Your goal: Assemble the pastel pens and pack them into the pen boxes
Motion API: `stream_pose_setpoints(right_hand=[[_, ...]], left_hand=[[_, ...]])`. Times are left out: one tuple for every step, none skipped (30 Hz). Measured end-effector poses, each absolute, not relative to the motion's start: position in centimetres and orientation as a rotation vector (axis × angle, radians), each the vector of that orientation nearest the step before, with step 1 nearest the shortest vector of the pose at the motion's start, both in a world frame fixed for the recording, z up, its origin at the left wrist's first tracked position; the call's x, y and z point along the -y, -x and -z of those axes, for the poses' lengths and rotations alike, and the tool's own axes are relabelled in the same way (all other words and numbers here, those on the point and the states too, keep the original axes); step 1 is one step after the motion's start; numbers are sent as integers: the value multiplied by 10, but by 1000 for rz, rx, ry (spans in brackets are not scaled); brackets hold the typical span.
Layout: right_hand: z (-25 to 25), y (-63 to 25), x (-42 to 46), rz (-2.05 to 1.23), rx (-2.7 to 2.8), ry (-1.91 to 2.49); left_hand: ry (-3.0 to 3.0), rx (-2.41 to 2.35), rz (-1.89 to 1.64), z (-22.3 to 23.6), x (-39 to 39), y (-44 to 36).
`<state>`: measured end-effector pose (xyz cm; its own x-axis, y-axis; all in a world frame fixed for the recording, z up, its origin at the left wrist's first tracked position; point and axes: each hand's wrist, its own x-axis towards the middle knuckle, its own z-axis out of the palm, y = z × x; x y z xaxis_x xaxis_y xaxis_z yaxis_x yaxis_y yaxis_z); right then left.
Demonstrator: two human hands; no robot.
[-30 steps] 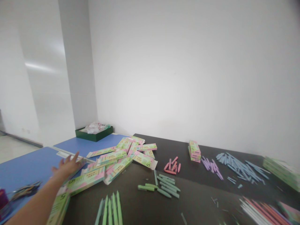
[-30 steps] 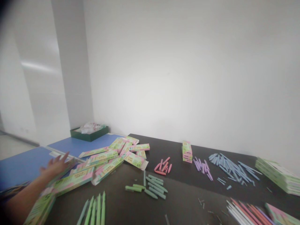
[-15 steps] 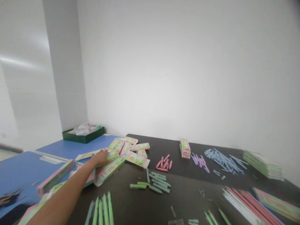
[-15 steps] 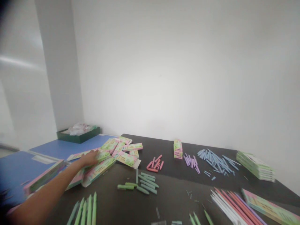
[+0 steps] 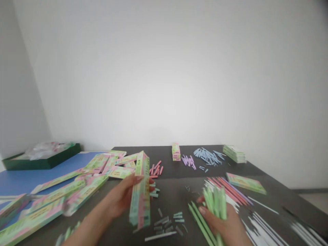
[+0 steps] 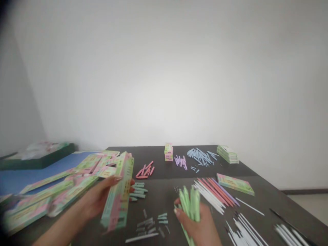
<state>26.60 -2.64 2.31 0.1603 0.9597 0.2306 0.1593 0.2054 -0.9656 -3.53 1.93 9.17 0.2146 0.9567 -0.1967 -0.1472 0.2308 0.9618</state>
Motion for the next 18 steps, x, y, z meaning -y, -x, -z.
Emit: stream_pose_setpoints(right_hand=[[-32,-261,25,-858,1340,1177],[-41,-257,25,-887,1401,1136],[-48,-253,23,-881,1417,1087],[-52,-249,22,-899,1439,1038],[-54,-245,21,-938,1454,995],[-53,-241,21,-969,1467,970],[-50,-238,20,-999,1483,959],[-45,-235,19,-1015,1501,957],[-38,-233,19,-994,1528,966],[-31,-231,18,-913,1567,980],[-23,-230,18,-751,1617,982],[-15,-229,17,-536,1667,964],[-9,-229,16,-313,1704,920],[-3,-230,16,-108,1732,859],[0,-230,15,61,1761,791],[2,-231,15,196,1800,726],[3,-231,15,310,1844,681],[2,-231,16,424,1884,655]], left_hand=[[-927,-987,-974,-80,-14,12],[-844,-945,-989,-70,-12,-9],[-768,-907,-1001,-60,-12,-27],[-696,-884,-1002,-51,-14,-41],[-634,-864,-1006,-44,-18,-53],[-582,-846,-1009,-38,-22,-62],[-535,-832,-1011,-33,-26,-68],[-496,-819,-1018,-29,-29,-73],[-461,-810,-1026,-25,-31,-76],[-432,-803,-1038,-22,-32,-78],[-410,-796,-1053,-19,-31,-80],[-394,-787,-1069,-17,-30,-81],[-386,-772,-1085,-15,-28,-81],[-383,-751,-1104,-14,-26,-81],[-382,-725,-1123,-14,-24,-80],[-382,-697,-1143,-14,-22,-78],[-384,-665,-1165,-15,-20,-75],[-389,-633,-1187,-16,-18,-72]])
